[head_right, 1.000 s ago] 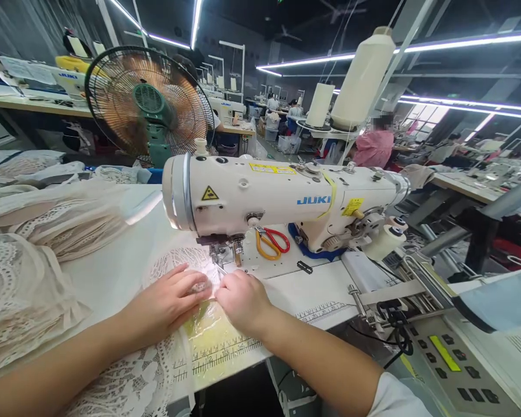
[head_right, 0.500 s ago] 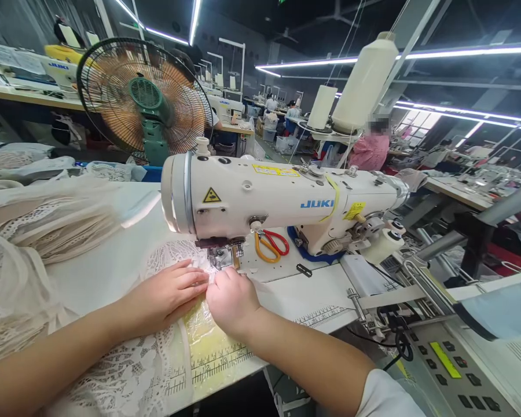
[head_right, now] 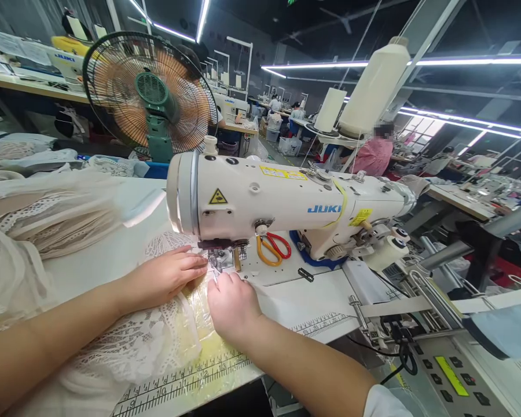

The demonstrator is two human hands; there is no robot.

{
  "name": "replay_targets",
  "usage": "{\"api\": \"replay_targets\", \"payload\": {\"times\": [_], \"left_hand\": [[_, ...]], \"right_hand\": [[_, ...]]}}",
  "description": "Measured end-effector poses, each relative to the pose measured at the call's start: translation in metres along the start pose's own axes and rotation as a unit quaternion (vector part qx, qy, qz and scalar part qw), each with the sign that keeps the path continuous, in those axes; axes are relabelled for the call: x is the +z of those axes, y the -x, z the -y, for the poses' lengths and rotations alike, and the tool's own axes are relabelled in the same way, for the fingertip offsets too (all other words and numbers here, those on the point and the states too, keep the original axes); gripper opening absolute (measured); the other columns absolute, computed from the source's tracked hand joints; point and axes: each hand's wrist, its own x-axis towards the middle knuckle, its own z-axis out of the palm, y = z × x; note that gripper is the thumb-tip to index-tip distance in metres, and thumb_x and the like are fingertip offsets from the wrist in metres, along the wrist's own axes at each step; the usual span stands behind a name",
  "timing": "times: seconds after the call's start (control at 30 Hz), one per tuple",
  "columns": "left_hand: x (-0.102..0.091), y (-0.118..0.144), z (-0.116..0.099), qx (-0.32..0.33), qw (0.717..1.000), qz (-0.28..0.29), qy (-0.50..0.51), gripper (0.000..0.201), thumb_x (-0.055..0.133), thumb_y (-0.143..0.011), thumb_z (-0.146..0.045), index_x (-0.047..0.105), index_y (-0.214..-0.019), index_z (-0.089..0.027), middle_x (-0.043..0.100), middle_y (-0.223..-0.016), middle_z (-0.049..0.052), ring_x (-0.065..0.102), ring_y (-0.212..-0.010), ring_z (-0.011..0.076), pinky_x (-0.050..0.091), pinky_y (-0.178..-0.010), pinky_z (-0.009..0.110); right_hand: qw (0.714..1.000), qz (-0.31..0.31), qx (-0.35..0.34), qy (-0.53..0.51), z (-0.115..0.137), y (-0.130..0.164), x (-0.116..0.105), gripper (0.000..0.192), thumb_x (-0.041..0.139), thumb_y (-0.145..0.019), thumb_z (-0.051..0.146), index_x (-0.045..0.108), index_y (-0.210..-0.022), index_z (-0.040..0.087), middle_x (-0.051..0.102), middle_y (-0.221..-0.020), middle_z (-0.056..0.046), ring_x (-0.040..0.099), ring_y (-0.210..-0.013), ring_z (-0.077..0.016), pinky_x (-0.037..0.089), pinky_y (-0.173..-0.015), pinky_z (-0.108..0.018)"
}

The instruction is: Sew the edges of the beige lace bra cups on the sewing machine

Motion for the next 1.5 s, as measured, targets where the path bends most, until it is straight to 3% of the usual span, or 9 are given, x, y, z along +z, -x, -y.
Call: {"api": "replay_targets", "payload": {"times": [0.53,0.87,0.93,1.03,1.1,1.17,1.3,1.4,1.5], "left_hand": [[-0.007,-0.003,0.015,-0.062,0.995,0.002,-0.073,0.035,0.039,-0.086,-0.011,0.063,-0.111,-0.014,0.060,-0.120,0.014,0.052,-0.113,0.0281,0.033,-0.102,0.052],[-0.029,0.011,-0.021,-0.086,0.991,0.080,0.061,0.013,0.048,-0.069,-0.011,0.058,-0.068,-0.019,0.061,-0.069,0.003,0.056,-0.071,0.0209,0.042,-0.065,0.032],[-0.033,0.010,-0.020,-0.129,0.977,0.036,0.167,0.013,0.043,-0.073,-0.015,0.051,-0.063,-0.019,0.056,-0.064,0.001,0.053,-0.064,0.0172,0.040,-0.059,0.028],[-0.037,0.008,-0.014,-0.211,0.906,-0.052,0.364,0.018,0.043,-0.077,-0.030,0.042,-0.062,-0.021,0.044,-0.055,-0.004,0.041,-0.050,0.0119,0.033,-0.047,0.023],[-0.038,0.006,-0.011,-0.259,0.850,-0.084,0.450,0.023,0.046,-0.076,-0.038,0.039,-0.062,-0.021,0.039,-0.052,-0.006,0.035,-0.046,0.0097,0.028,-0.044,0.022],[-0.035,0.004,-0.010,-0.291,0.819,-0.112,0.483,0.024,0.048,-0.074,-0.041,0.041,-0.064,-0.020,0.042,-0.054,-0.005,0.035,-0.047,0.0094,0.028,-0.044,0.022],[-0.024,0.007,-0.012,-0.342,0.864,-0.151,0.336,0.020,0.042,-0.072,-0.037,0.039,-0.062,-0.021,0.039,-0.055,-0.004,0.039,-0.052,0.0121,0.032,-0.050,0.024],[-0.016,0.012,-0.016,-0.340,0.919,-0.092,0.177,0.015,0.037,-0.075,-0.028,0.048,-0.071,-0.019,0.045,-0.060,-0.002,0.045,-0.055,0.0148,0.035,-0.052,0.025],[-0.013,0.016,-0.023,-0.290,0.956,0.018,0.049,0.044,0.031,-0.078,-0.016,0.053,-0.115,-0.022,0.056,-0.076,0.003,0.051,-0.058,0.0172,0.032,-0.048,0.026]], "right_hand": [[1.000,0.000,0.001,-0.002,0.001,0.001,0.005,0.021,0.047,-0.079,0.010,0.064,-0.089,0.016,0.058,-0.070,-0.006,0.047,-0.062,-0.0167,0.032,-0.049,-0.028],[0.987,0.033,0.069,-0.139,-0.013,0.007,-0.016,0.018,0.047,-0.083,0.021,0.063,-0.076,0.017,0.059,-0.078,-0.008,0.053,-0.073,-0.0185,0.039,-0.059,-0.029],[0.958,0.008,0.126,-0.258,-0.018,0.015,-0.023,0.024,0.043,-0.086,0.025,0.064,-0.089,0.016,0.060,-0.081,-0.007,0.055,-0.076,-0.0185,0.043,-0.066,-0.031],[0.861,-0.007,0.172,-0.478,-0.012,0.033,-0.028,0.047,0.039,-0.090,0.037,0.043,-0.132,0.017,0.061,-0.098,-0.008,0.057,-0.082,-0.0159,0.047,-0.071,-0.029],[0.799,0.027,0.123,-0.588,0.001,0.044,-0.026,0.065,0.042,-0.089,0.045,0.020,-0.145,0.021,0.057,-0.111,-0.009,0.058,-0.085,-0.0141,0.048,-0.070,-0.026],[0.779,0.067,0.053,-0.621,0.015,0.049,-0.022,0.067,0.049,-0.085,0.046,0.026,-0.144,0.023,0.057,-0.109,-0.008,0.058,-0.082,-0.0134,0.048,-0.070,-0.025],[0.835,0.051,0.090,-0.541,0.029,0.039,-0.018,0.031,0.058,-0.078,0.036,0.069,-0.100,0.016,0.061,-0.071,-0.003,0.052,-0.064,-0.0126,0.043,-0.064,-0.025],[0.853,0.042,0.173,-0.490,0.022,0.029,-0.019,0.018,0.059,-0.077,0.030,0.069,-0.074,0.016,0.060,-0.063,-0.001,0.048,-0.059,-0.0116,0.037,-0.059,-0.024],[0.864,0.047,0.184,-0.466,0.015,0.028,-0.019,0.015,0.059,-0.075,0.026,0.065,-0.066,0.016,0.057,-0.059,0.001,0.046,-0.057,-0.0103,0.032,-0.057,-0.023]]}}
